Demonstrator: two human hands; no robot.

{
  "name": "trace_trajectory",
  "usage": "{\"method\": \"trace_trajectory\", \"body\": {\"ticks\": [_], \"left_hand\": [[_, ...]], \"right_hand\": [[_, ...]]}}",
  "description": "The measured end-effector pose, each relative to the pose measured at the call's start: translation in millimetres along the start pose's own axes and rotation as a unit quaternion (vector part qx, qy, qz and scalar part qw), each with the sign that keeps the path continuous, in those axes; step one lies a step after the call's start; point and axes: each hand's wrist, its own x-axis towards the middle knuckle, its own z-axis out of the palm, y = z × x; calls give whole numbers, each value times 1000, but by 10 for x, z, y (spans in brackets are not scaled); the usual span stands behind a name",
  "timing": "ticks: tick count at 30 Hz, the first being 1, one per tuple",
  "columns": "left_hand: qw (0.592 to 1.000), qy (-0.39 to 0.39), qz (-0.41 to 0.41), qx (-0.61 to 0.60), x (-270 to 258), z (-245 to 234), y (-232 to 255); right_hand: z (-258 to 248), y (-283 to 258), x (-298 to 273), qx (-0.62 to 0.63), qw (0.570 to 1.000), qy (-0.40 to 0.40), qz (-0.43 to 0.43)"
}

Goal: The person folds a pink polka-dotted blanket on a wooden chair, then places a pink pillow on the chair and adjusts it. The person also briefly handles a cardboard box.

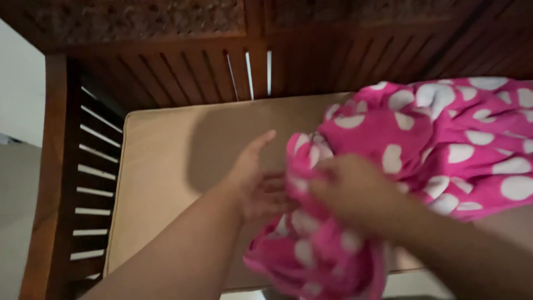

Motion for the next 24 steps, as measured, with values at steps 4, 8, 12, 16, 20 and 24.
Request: {"method": "trace_trajectory", "body": {"ticks": [4, 8, 12, 16, 20, 24], "left_hand": [[987, -131, 8, 90, 449, -6, -32], [977, -187, -30, 96, 905, -276, 69], [985, -126, 72, 90, 744, -368, 163], [965, -22, 260, 12, 128, -295, 195], [902, 69, 404, 138, -354, -266, 237], [886, 94, 431, 145, -561, -95, 81]], "right_hand": [[342, -41, -333, -12, 988, 43, -150], [516, -86, -417, -21, 952, 94, -292], [472, -112, -455, -33, 955, 36, -293], [243, -134, -373, 22, 930, -44, -365], [-56, -133, -66, 56, 959, 23, -277], [-488, -49, 568, -50, 820, 162, -547]]}}
